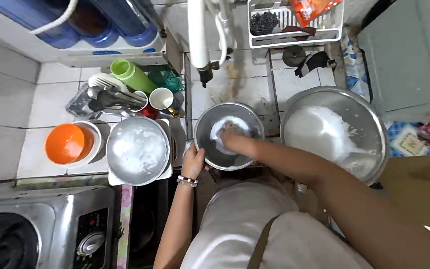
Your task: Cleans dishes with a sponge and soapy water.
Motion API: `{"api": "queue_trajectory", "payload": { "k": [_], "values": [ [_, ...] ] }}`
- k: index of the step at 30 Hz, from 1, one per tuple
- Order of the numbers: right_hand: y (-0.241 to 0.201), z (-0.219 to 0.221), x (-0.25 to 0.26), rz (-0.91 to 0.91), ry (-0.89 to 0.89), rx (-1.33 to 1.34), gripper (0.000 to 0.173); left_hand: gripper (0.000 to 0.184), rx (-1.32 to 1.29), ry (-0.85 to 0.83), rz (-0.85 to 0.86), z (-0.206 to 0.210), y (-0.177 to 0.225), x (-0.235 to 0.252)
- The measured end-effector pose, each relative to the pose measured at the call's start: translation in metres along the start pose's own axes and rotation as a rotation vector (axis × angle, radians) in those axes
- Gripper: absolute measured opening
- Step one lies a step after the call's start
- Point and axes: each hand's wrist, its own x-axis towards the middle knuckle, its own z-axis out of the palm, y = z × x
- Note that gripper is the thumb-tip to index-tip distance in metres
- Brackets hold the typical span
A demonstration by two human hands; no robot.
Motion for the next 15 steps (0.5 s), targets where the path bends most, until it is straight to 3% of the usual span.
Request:
{"api": "queue_trajectory", "payload": {
  "k": [3, 6, 8, 11, 15],
  "values": [
    [0.012, -0.001, 0.03, -0.05, 0.03, -0.057, 0.059, 0.03, 0.039, -0.018, -0.049, -0.003, 0.022, 0.011],
    [0.034, -0.028, 0.052, -0.057, -0.099, -0.092, 0.046, 0.032, 0.043, -0.075, -0.074, -0.005, 0.039, 0.037],
    [0.047, -0.044, 0.059, 0.032, -0.159, -0.087, 0.051, 0.034, 0.054, -0.126, -0.058, -0.005, 0.052, 0.061],
    [0.078, -0.044, 0.066, 0.151, -0.061, 0.002, 0.062, 0.036, 0.181, -0.163, -0.01, -0.002, 0.074, 0.09],
    [0.125, -0.03, 0.097, -0.018, 0.021, 0.043, 0.05, 0.034, 0.305, -0.218, 0.021, 0.0, 0.094, 0.106]
  ]
}}
